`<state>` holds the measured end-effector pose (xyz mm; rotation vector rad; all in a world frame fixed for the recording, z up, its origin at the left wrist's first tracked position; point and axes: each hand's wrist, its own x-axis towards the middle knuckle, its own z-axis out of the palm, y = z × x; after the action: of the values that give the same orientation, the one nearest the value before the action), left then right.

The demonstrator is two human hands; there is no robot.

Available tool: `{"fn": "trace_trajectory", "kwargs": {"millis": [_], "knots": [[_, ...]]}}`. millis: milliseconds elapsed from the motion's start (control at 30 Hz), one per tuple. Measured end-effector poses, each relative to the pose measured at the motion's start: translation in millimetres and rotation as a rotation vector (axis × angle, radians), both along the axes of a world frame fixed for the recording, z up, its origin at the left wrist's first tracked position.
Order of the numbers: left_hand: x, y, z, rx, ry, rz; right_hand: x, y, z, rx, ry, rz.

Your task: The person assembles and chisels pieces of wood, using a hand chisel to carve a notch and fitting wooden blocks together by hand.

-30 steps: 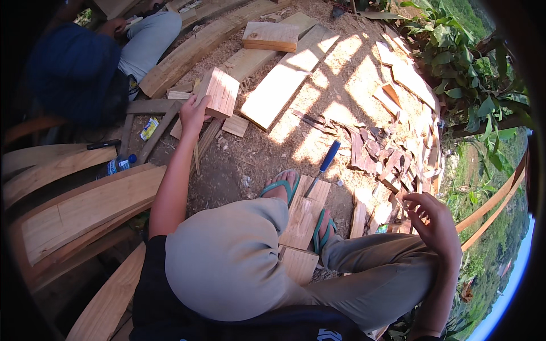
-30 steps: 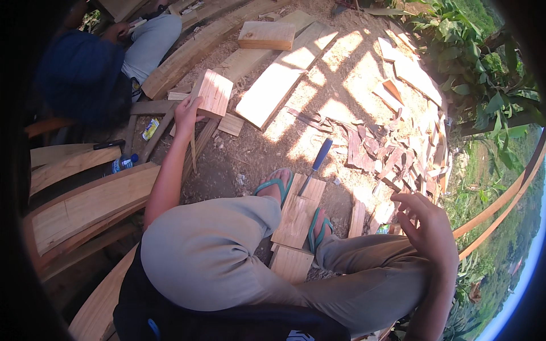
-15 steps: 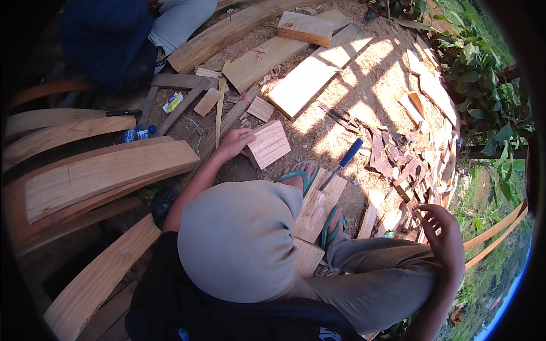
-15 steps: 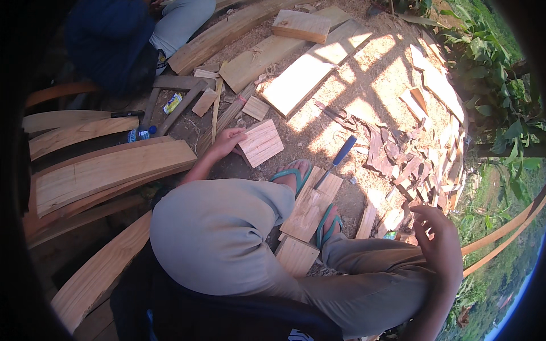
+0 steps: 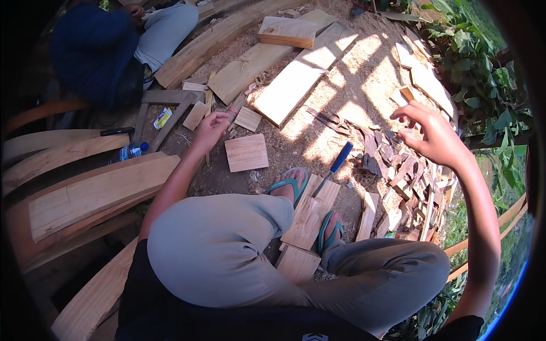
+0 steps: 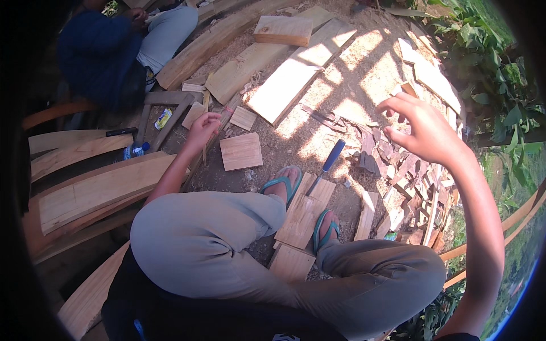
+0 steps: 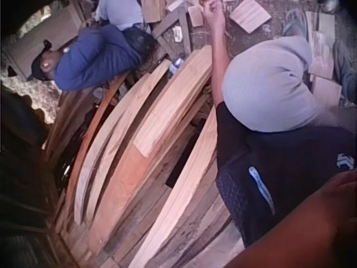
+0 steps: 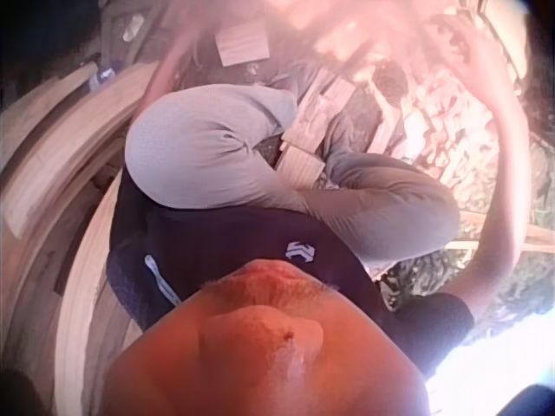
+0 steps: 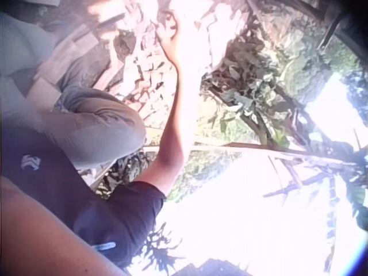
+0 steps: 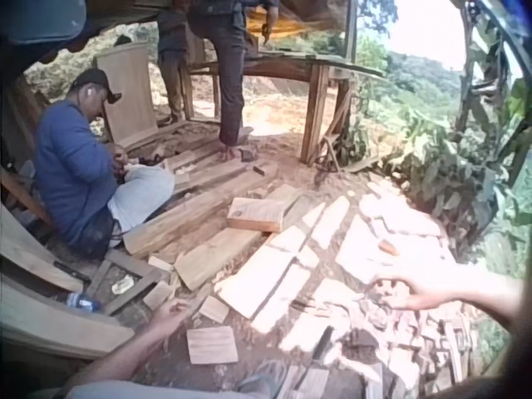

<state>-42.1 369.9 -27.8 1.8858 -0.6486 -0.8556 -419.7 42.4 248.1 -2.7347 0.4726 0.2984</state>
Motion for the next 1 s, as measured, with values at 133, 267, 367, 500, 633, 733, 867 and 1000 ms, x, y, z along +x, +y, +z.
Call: {"fn": "trace_trajectory", "kwargs": {"millis": [133,267,367,500,633,733,867,1000], "knots": [[-44,-29,-7,-0.055,0.055,-0.08,109,-94,-94,-0.152,-0.043,0.127],[-110,-52,-37,-0.033,0.222,-0.167,215,-162,-197,-0.299,-0.06,0.088],[-141,-30,-35,0.032,0.25,-0.197,287,-165,-228,-0.366,-0.169,0.006],[-155,-8,-29,0.157,0.302,-0.185,360,-164,-248,-0.297,-0.187,-0.051],[-156,-6,-27,0.156,0.315,-0.133,392,-206,-282,-0.394,-0.225,-0.02],[-159,1,-26,0.14,0.342,-0.105,396,-223,-277,-0.217,-0.002,-0.004],[-162,6,-41,0.095,0.286,-0.009,378,-229,-297,-0.224,-0.095,0.035],[-163,-3,-43,0.136,0.383,-0.001,315,-186,-329,-0.202,-0.215,0.036]]}}
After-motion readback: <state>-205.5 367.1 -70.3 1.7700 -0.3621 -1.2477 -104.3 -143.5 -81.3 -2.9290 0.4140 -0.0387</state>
